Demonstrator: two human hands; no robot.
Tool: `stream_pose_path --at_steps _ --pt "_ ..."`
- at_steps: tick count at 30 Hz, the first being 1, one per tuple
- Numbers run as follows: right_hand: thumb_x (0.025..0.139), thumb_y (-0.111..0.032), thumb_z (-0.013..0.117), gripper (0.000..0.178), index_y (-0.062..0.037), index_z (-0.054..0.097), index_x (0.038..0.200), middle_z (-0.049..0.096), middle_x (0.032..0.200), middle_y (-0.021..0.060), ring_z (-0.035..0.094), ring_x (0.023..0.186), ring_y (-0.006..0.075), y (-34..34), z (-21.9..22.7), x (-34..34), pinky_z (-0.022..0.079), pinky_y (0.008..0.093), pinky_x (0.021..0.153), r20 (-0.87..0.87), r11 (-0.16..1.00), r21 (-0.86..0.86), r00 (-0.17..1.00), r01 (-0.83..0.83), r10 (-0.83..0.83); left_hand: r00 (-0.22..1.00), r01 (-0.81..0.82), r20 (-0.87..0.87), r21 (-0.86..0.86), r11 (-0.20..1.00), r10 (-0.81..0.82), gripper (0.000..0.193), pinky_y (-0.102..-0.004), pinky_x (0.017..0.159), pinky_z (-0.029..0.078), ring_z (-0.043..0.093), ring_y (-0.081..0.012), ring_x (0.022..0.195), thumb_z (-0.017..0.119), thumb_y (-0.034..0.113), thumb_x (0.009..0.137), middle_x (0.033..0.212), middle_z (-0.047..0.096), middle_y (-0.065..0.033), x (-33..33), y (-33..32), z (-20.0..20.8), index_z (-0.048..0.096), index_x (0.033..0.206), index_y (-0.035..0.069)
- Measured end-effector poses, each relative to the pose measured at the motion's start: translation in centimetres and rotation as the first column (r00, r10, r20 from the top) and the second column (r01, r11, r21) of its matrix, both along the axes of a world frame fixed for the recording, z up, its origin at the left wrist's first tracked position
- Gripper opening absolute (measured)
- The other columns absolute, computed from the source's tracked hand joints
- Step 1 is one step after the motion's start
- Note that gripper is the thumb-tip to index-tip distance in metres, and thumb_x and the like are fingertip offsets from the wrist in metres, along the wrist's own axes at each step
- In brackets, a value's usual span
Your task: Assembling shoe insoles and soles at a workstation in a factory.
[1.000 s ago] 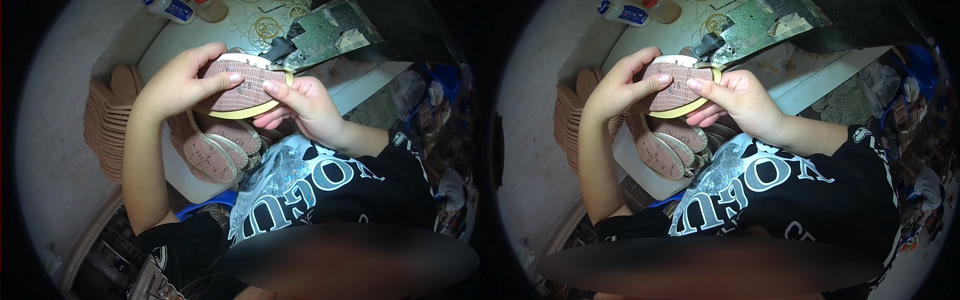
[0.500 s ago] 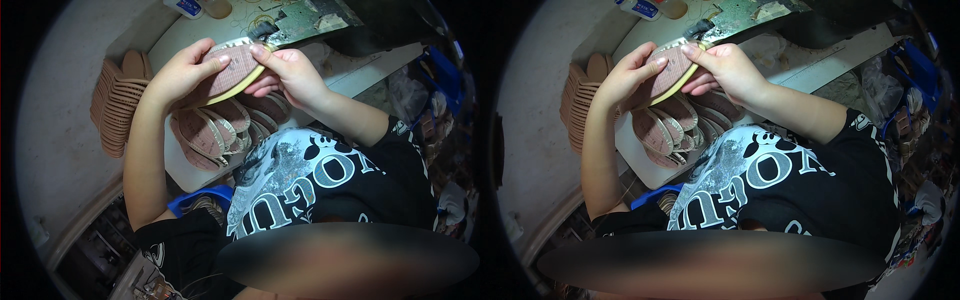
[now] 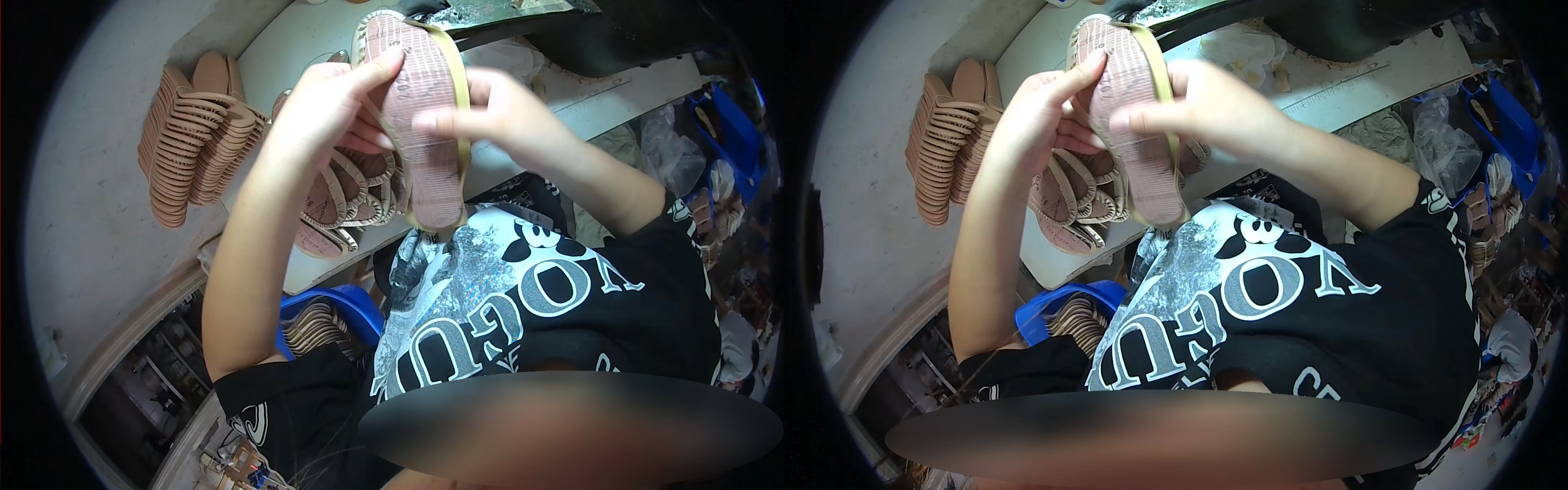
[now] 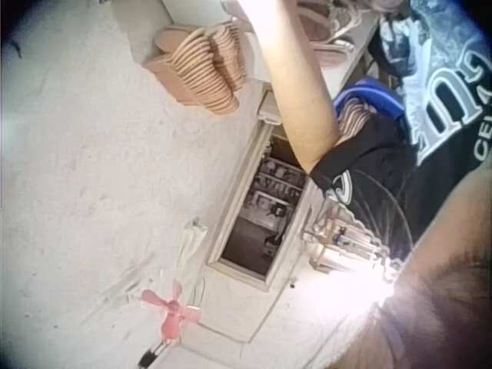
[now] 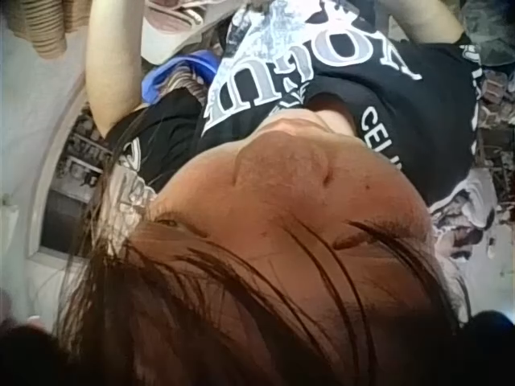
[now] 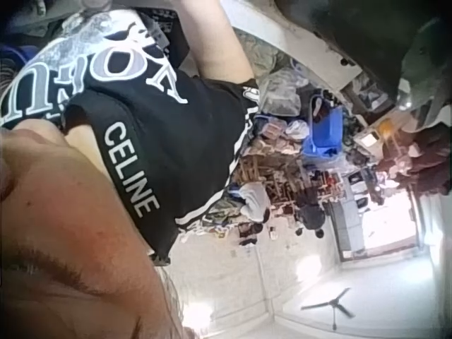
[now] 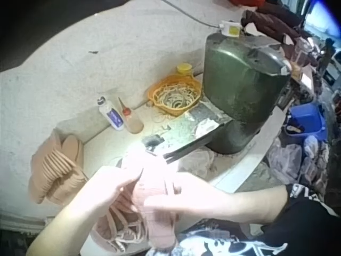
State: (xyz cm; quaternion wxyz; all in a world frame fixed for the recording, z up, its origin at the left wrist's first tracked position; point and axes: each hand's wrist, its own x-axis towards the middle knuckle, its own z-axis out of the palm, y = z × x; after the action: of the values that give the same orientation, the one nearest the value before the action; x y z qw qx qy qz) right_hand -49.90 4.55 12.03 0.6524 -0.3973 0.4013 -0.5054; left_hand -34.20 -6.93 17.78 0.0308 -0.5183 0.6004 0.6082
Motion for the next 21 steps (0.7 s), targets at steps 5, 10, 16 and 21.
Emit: stream_pose_path --at_steps 5,10,16,21 --pt "0.084 -0.026 0.069 0.037 0.0020 0.063 0.108 0.067 0.097 0.0073 0.061 0.087 0.0110 1.2 -1.0 0.1 0.049 0.0275 0.081 0.028 0.993 0.096 0.997 0.070 -0.073 0.999 -0.049 -0.021 -0.008 0.999 0.048 0.052 -0.0226 0.041 0.049 0.058 -0.0140 0.043 0.058 0.050 0.086 0.061 0.063 -0.0100 -0.1 1.0 0.2 0.062 0.080 -0.002" --pt "0.085 -0.022 0.068 0.033 0.0038 0.064 0.105 0.066 0.096 0.0077 0.061 0.086 0.0093 -1.0 -2.1 -0.3 0.049 0.0256 0.079 -0.008 0.992 0.127 1.000 -0.028 0.029 1.000 -0.010 -0.015 -0.048 0.999 0.010 0.037 -0.0192 0.036 0.039 0.051 -0.0076 0.039 0.071 0.037 0.081 0.052 0.056 -0.0026 1.7 0.4 -0.5 0.056 0.071 0.005" --pt "0.083 -0.020 0.070 0.034 0.0043 0.062 0.106 0.066 0.092 0.0073 0.062 0.081 0.0091 -1.2 -1.5 -1.4 0.050 0.0237 0.074 0.043 0.992 0.123 0.999 -0.033 0.028 0.951 -0.291 -0.146 -0.119 0.949 0.273 0.034 -0.0176 0.037 0.034 0.042 -0.0042 0.038 0.078 0.032 0.075 0.049 0.050 0.0020 0.8 0.9 -1.1 0.059 0.072 0.004" --pt "0.084 -0.017 0.067 0.025 0.0030 0.061 0.099 0.067 0.086 0.0092 0.065 0.076 0.0107 3.8 -0.6 -2.0 0.053 0.0238 0.068 0.080 0.926 0.307 0.976 -0.219 0.204 0.934 -0.329 -0.191 -0.126 0.936 0.302 0.034 -0.0178 0.038 0.034 0.042 -0.0039 0.038 0.078 0.031 0.075 0.050 0.050 0.0022 0.9 0.2 -1.2 0.059 0.073 0.003"
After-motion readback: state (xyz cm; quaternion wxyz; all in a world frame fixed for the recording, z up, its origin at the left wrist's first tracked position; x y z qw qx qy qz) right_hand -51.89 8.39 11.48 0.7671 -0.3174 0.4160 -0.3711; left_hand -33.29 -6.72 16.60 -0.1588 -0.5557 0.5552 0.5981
